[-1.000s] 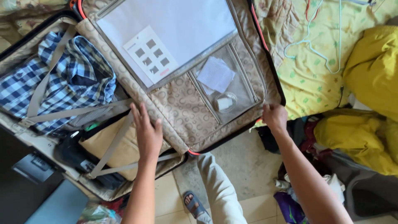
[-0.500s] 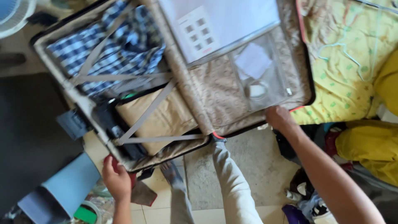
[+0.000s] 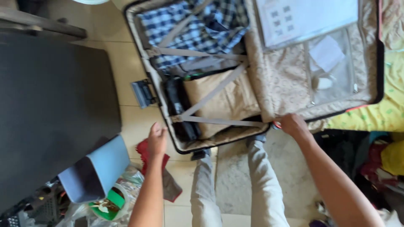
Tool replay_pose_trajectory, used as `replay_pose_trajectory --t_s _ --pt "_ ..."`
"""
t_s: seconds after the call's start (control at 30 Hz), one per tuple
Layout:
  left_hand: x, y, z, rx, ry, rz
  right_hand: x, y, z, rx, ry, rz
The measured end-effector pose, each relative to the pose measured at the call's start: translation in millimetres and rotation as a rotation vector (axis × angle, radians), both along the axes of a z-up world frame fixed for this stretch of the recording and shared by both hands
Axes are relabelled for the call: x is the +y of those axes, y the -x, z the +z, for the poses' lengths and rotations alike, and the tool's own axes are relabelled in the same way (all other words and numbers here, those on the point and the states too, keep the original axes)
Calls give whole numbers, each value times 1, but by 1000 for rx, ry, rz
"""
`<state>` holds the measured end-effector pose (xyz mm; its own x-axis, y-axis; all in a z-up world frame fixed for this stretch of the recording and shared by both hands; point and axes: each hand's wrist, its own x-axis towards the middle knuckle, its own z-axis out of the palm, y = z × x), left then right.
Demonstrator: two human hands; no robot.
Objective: Organizing items and closing a large suitcase.
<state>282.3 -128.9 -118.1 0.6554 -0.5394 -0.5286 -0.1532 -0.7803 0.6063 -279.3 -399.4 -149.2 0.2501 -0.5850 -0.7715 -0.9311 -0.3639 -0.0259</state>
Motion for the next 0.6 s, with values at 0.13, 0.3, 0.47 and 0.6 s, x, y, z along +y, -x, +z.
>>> replay_pose_trajectory --t_s 0.13,0.3,0.47,0.6 --pt "-29 -22 11 112 165 129 30 -53 80 -101 258 -187" --pt "-68 -57 24 7 146 88 87 -125 129 -184 492 -379" --pt "-98 -76 35 76 269 143 161 -145 92 -475 475 -306" --pt "-106 -82 36 20 174 140 187 -210 119 -470 296 -322"
